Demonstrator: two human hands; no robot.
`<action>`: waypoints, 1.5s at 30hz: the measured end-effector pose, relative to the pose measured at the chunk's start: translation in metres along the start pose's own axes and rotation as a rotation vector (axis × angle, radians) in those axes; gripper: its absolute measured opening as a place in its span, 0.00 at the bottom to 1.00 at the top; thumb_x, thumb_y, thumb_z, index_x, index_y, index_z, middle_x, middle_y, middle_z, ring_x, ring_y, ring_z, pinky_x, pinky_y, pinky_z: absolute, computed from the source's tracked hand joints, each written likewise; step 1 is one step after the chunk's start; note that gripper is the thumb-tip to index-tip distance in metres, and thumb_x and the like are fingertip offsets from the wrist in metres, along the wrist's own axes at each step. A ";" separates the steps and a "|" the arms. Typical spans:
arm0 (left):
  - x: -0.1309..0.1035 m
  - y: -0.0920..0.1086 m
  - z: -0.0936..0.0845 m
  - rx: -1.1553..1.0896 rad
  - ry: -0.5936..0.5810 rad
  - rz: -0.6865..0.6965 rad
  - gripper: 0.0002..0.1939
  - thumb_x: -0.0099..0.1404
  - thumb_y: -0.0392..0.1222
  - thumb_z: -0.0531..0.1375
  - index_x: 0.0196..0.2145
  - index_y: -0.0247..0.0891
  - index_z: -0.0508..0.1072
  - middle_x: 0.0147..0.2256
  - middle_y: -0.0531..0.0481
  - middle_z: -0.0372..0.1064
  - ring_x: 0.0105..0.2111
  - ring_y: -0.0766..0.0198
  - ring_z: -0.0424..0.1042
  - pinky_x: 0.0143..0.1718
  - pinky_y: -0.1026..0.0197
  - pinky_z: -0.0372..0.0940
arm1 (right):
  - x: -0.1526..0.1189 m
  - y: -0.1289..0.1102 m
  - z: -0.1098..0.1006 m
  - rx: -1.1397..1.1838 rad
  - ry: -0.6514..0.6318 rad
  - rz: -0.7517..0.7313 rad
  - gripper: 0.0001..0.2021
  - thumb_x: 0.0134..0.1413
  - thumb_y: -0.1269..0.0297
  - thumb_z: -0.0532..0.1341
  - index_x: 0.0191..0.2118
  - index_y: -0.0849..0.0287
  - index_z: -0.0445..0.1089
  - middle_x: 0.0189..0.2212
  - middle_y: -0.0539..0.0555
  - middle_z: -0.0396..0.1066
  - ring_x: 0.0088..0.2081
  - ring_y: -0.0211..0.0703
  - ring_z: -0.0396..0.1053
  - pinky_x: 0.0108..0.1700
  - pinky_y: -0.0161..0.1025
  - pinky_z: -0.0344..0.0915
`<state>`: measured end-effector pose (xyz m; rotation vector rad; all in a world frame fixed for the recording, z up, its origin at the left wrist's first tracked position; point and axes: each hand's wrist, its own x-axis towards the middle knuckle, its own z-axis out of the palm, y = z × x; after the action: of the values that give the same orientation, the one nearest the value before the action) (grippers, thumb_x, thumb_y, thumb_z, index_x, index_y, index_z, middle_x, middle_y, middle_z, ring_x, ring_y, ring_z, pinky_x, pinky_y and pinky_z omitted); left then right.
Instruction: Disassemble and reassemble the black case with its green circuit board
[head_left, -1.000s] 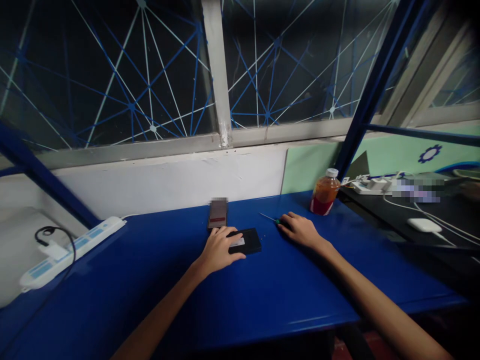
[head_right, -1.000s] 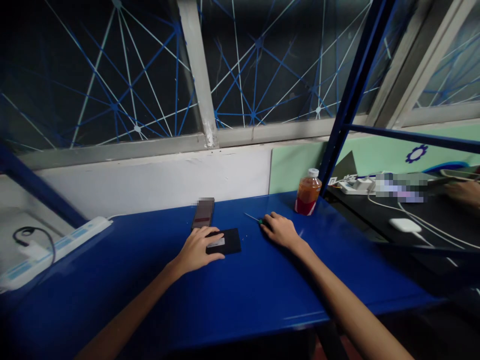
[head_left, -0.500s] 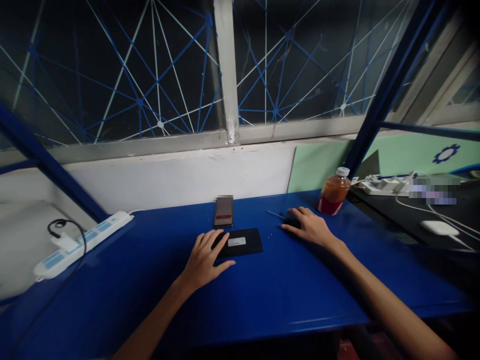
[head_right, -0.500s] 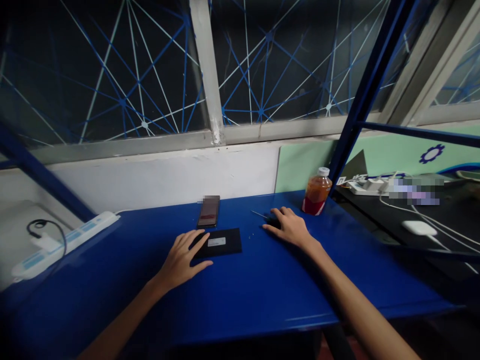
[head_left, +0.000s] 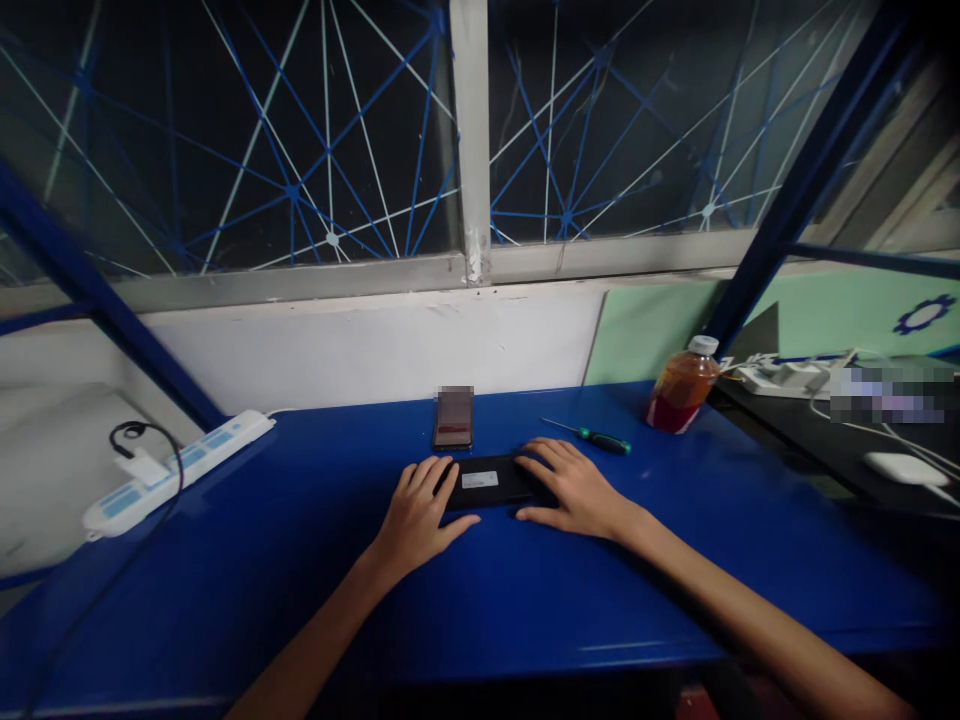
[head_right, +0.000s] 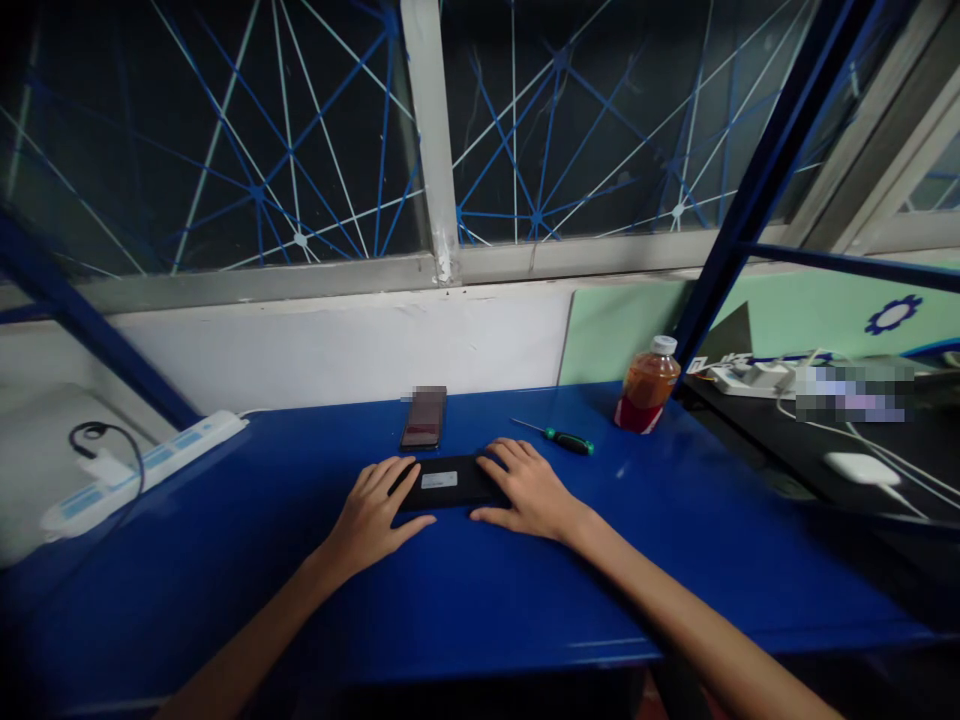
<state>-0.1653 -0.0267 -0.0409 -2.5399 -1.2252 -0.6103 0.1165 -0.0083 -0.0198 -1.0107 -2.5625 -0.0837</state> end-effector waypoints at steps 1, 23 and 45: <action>0.000 0.001 0.000 0.011 0.010 0.001 0.31 0.63 0.58 0.58 0.54 0.32 0.67 0.52 0.34 0.67 0.53 0.41 0.64 0.52 0.41 0.60 | 0.002 -0.003 0.002 -0.003 -0.011 -0.020 0.35 0.55 0.38 0.54 0.58 0.62 0.62 0.53 0.67 0.64 0.57 0.62 0.58 0.56 0.58 0.57; 0.004 0.008 -0.012 -0.045 -0.063 -0.073 0.36 0.56 0.64 0.61 0.54 0.36 0.67 0.54 0.36 0.66 0.52 0.41 0.64 0.50 0.40 0.56 | 0.003 -0.010 0.018 0.113 -0.005 0.020 0.37 0.52 0.41 0.59 0.58 0.68 0.60 0.57 0.71 0.61 0.58 0.60 0.60 0.59 0.56 0.57; 0.009 -0.004 -0.024 -0.100 -0.173 -0.001 0.32 0.54 0.65 0.61 0.46 0.38 0.69 0.55 0.35 0.64 0.57 0.39 0.59 0.55 0.35 0.50 | 0.005 -0.012 0.013 0.095 -0.018 -0.020 0.38 0.46 0.37 0.61 0.52 0.67 0.64 0.61 0.72 0.54 0.64 0.64 0.47 0.64 0.60 0.45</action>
<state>-0.1691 -0.0277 -0.0152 -2.7241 -1.2817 -0.4718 0.1009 -0.0113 -0.0290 -0.9552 -2.5667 0.0420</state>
